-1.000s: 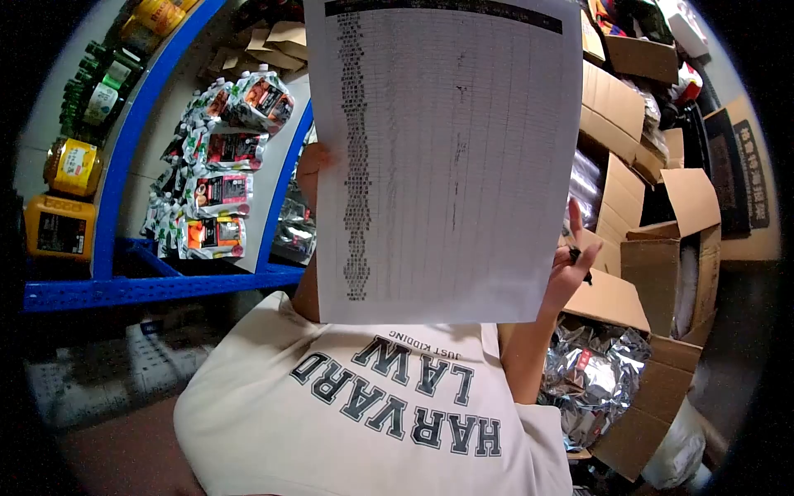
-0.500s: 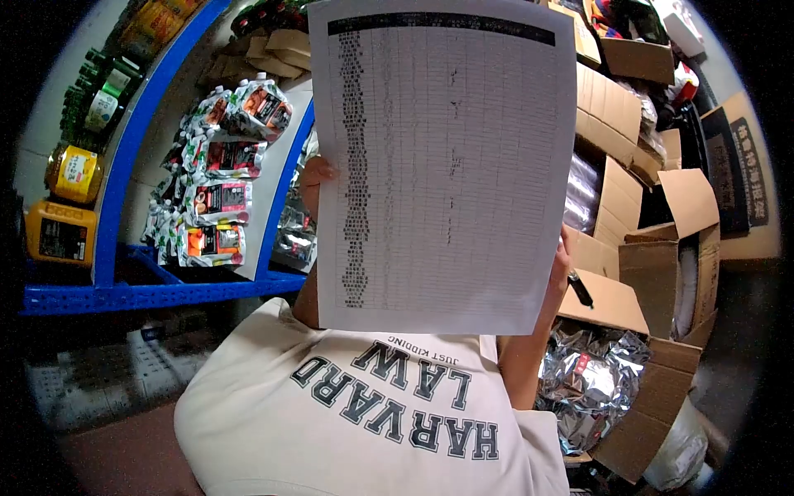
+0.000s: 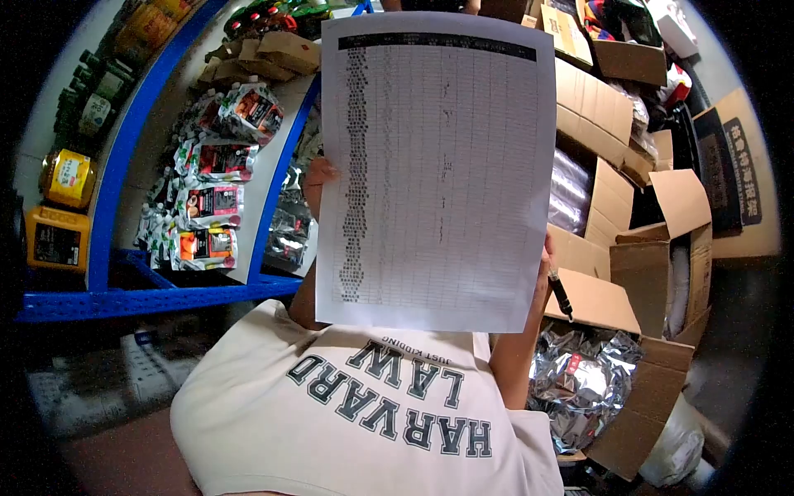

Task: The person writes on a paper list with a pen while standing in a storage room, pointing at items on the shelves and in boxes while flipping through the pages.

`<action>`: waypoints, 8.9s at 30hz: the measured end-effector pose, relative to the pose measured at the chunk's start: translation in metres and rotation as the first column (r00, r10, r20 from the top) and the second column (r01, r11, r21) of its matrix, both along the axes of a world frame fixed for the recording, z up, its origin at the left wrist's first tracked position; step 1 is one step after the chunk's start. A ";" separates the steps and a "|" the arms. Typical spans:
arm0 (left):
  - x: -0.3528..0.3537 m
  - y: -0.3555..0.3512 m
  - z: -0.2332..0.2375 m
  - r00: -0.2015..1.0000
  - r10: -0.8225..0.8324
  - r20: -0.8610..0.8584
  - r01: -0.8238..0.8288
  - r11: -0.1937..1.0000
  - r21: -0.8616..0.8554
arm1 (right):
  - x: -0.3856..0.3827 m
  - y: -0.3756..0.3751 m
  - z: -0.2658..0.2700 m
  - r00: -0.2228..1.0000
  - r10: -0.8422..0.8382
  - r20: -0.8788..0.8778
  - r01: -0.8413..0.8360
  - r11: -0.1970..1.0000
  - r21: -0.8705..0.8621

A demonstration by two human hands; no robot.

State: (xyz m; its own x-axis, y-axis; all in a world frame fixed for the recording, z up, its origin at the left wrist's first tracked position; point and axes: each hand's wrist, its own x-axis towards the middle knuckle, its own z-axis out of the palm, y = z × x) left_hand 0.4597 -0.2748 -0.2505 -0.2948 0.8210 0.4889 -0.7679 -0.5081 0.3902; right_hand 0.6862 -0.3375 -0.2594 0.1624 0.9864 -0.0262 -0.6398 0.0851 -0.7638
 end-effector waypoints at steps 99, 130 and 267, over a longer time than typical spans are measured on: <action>-0.263 -0.209 -0.008 0.946 0.134 0.295 -0.062 0.968 -0.241 | -0.240 -0.029 0.044 0.270 0.891 0.366 -0.939 0.327 -0.103; -0.243 -0.201 -0.004 0.973 0.039 0.228 0.028 0.959 -0.283 | -0.213 -0.055 0.020 0.127 0.726 0.676 -0.868 0.412 -0.279; -0.210 -0.241 0.090 0.909 0.399 -0.119 -0.414 0.899 -0.143 | -0.210 -0.007 0.103 0.872 0.082 0.482 -0.358 0.779 0.515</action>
